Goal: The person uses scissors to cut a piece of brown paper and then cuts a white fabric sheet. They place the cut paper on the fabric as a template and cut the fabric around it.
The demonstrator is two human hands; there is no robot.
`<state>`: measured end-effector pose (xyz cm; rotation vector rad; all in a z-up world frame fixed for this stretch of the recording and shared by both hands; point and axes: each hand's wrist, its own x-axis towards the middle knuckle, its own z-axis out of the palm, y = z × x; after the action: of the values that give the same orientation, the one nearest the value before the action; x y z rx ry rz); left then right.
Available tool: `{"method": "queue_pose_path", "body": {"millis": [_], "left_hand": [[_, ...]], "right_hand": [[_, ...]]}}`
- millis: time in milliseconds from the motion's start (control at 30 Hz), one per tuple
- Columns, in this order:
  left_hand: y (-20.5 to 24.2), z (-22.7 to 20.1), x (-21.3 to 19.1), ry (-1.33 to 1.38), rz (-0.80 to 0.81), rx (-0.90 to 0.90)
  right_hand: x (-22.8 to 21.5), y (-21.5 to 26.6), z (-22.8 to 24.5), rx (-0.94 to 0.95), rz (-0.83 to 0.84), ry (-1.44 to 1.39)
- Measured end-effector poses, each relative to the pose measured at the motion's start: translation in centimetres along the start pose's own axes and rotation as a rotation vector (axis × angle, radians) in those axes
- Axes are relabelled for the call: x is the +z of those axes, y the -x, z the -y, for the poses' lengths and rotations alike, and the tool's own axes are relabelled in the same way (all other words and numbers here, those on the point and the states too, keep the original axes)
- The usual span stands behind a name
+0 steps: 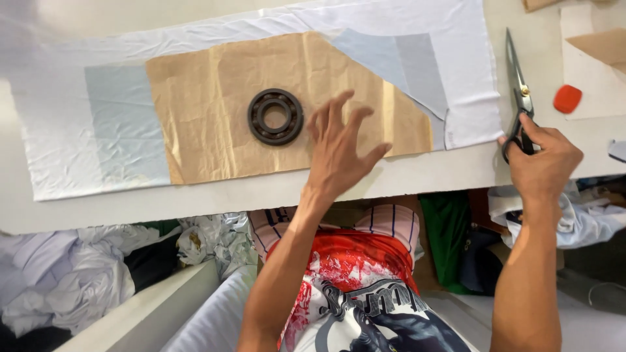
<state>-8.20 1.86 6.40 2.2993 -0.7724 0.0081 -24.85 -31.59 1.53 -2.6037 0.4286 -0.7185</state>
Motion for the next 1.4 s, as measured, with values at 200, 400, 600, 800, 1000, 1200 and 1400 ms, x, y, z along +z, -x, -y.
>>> {"method": "queue_pose_path", "body": {"millis": [200,400,600,800,1000,1200,1400], "left_hand": [[6.6,3.9,-4.5,0.025,-0.254,-0.132],[7.5,7.2,-8.3,-0.04,-0.357,-0.259],[3.5,8.1,-7.6,-0.229,-0.27,-0.322],[1.2,9.3,-5.9,-0.309,-0.2,-0.314],[0.8,10.9,-5.1,-0.373,-0.155,-0.238],[0.9,11.6,-6.7,-0.217,-0.205,-0.172],[6.6,4.9,-16.4,0.14,-0.295,-0.397]], "right_hand": [[-0.2,0.5,-1.5,-0.068,0.061,0.169],[-1.2,1.2,2.8,-0.037,-0.073,0.186],[0.4,2.4,9.1,0.079,-0.06,-0.067],[2.8,3.1,13.2,0.134,-0.025,-0.102],[5.7,2.0,14.2,0.131,0.078,-0.115],[5.6,0.5,16.5,0.143,0.117,-0.113],[4.4,-0.1,15.0,0.205,0.027,-0.122]]}}
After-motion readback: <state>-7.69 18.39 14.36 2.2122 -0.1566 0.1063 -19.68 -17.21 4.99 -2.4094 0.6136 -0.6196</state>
